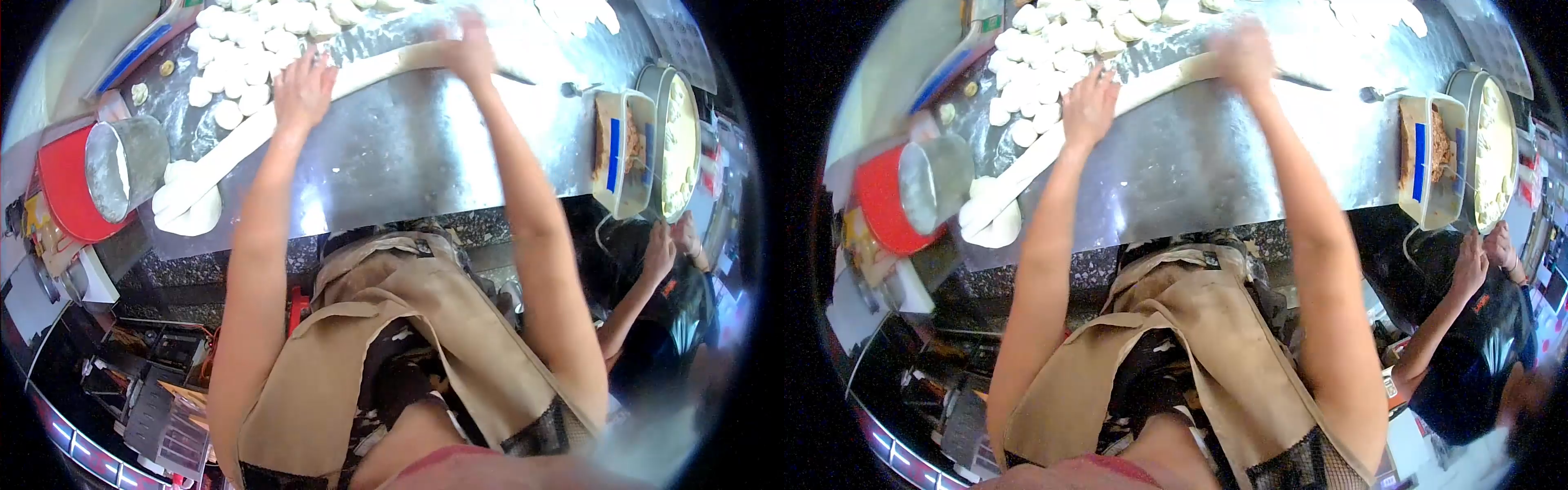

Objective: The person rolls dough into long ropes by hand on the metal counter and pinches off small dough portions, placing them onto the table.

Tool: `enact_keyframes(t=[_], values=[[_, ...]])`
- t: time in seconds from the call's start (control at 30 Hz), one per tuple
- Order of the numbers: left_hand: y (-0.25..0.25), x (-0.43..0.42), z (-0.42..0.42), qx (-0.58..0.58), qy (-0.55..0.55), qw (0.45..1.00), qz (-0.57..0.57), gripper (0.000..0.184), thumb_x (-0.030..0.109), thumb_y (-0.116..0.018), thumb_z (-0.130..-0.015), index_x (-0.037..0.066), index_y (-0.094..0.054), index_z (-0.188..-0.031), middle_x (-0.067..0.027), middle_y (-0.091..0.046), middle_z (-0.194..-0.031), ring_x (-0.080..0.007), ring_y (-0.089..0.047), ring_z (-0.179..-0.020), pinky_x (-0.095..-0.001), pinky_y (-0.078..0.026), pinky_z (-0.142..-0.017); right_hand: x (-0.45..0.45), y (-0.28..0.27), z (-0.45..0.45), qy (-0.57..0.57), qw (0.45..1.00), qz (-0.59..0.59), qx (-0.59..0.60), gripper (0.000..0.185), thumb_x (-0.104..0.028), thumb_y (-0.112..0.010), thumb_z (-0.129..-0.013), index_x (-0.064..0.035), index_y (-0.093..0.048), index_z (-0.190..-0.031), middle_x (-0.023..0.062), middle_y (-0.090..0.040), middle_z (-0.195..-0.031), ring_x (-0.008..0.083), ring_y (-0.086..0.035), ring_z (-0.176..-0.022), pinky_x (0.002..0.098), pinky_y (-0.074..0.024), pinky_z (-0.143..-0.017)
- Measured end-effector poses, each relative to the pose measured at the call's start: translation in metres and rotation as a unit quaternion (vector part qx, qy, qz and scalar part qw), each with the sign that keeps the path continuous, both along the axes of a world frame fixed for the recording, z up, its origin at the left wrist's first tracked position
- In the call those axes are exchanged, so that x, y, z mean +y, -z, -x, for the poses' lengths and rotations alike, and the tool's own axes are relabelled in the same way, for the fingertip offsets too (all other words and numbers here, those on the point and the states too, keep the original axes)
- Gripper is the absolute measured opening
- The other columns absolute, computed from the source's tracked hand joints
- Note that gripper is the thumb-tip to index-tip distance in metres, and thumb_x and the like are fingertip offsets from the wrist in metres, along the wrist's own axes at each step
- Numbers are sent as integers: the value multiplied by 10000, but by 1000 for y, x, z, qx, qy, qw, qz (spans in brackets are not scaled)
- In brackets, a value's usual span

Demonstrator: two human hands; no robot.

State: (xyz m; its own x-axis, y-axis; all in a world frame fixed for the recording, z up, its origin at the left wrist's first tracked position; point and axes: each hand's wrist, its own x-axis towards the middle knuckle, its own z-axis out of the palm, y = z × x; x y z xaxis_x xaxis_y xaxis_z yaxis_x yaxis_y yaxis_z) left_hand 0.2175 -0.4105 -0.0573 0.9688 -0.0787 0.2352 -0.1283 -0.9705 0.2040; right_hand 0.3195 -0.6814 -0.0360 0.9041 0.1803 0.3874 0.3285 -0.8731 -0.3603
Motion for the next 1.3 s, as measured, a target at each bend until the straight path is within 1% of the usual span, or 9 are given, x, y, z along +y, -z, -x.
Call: enact_keyframes(t=[0.07,0.13,0.33,0.53,0.6,0.83,1.07,1.2,1.3], values=[[3,-12,19,-56,9,998,10,352,322,-526,-917,76,-648,-1137,-127,-606,-1199,-300,-576,-1061,-447,-436,-875,103,-8,32,-90,993,-77,-7,350,-371,-575,-866,-42,-638,-969,197,-608,-1021,374,-578,-953,461,-473,-828],[-26,-25,45,148,-20,980,130,381,299,-548,-885,63,-618,-1176,-142,-604,-1204,-303,-552,-1101,-439,-411,-925,156,-1,71,-173,980,-102,-2,348,-375,-560,-864,-58,-628,-992,175,-588,-1078,371,-548,-1010,478,-437,-887],[-32,-13,151,135,144,971,135,574,308,-596,-867,45,-466,-1361,-161,-440,-1423,-303,-421,-1309,-449,-292,-1105,67,-5,234,-52,965,108,233,624,-500,-480,-893,-111,-455,-1380,198,-394,-1448,368,-322,-1370,561,-192,-1122],[-10,35,38,47,40,993,97,510,361,-525,-924,40,-490,-1319,-164,-463,-1396,-325,-451,-1269,-476,-319,-1070,58,8,88,113,965,90,220,585,-437,-476,-891,-35,-486,-1316,258,-467,-1338,409,-447,-1230,527,-355,-1020],[-8,37,50,34,48,995,83,502,348,-532,-919,36,-494,-1310,-179,-457,-1394,-341,-454,-1258,-481,-322,-1063,43,28,70,79,987,127,53,554,-419,-493,-888,-46,-508,-1297,256,-492,-1309,406,-470,-1201,484,-391,-996],[-18,84,227,219,148,964,-3,736,400,-653,-815,55,-388,-1407,-124,-336,-1501,-297,-342,-1356,-481,-279,-1096,-73,34,261,66,978,175,88,564,-466,-309,-951,-143,-486,-1378,107,-442,-1441,278,-344,-1380,517,-55,-1158],[-27,61,59,109,81,991,10,572,439,-559,-889,116,-465,-1350,-81,-473,-1373,-296,-482,-1181,-432,-392,-956,-104,24,105,33,977,205,52,478,-384,-378,-953,-100,-539,-1303,121,-512,-1369,304,-394,-1332,480,-222,-1128],[-37,69,36,172,135,974,60,666,494,-697,-765,86,-527,-1264,-118,-500,-1306,-312,-495,-1147,-432,-395,-959,-51,26,97,200,979,-35,-23,385,-252,-538,-923,6,-566,-1207,248,-567,-1214,397,-515,-1153,432,-399,-987],[-27,85,61,166,66,982,53,637,497,-743,-720,77,-603,-1179,-116,-627,-1054,-346,-598,-950,-420,-474,-835,62,-8,179,231,826,-401,321,319,-291,-527,-944,-10,-641,-1043,185,-667,-1033,246,-647,-885,374,-487,-814]])
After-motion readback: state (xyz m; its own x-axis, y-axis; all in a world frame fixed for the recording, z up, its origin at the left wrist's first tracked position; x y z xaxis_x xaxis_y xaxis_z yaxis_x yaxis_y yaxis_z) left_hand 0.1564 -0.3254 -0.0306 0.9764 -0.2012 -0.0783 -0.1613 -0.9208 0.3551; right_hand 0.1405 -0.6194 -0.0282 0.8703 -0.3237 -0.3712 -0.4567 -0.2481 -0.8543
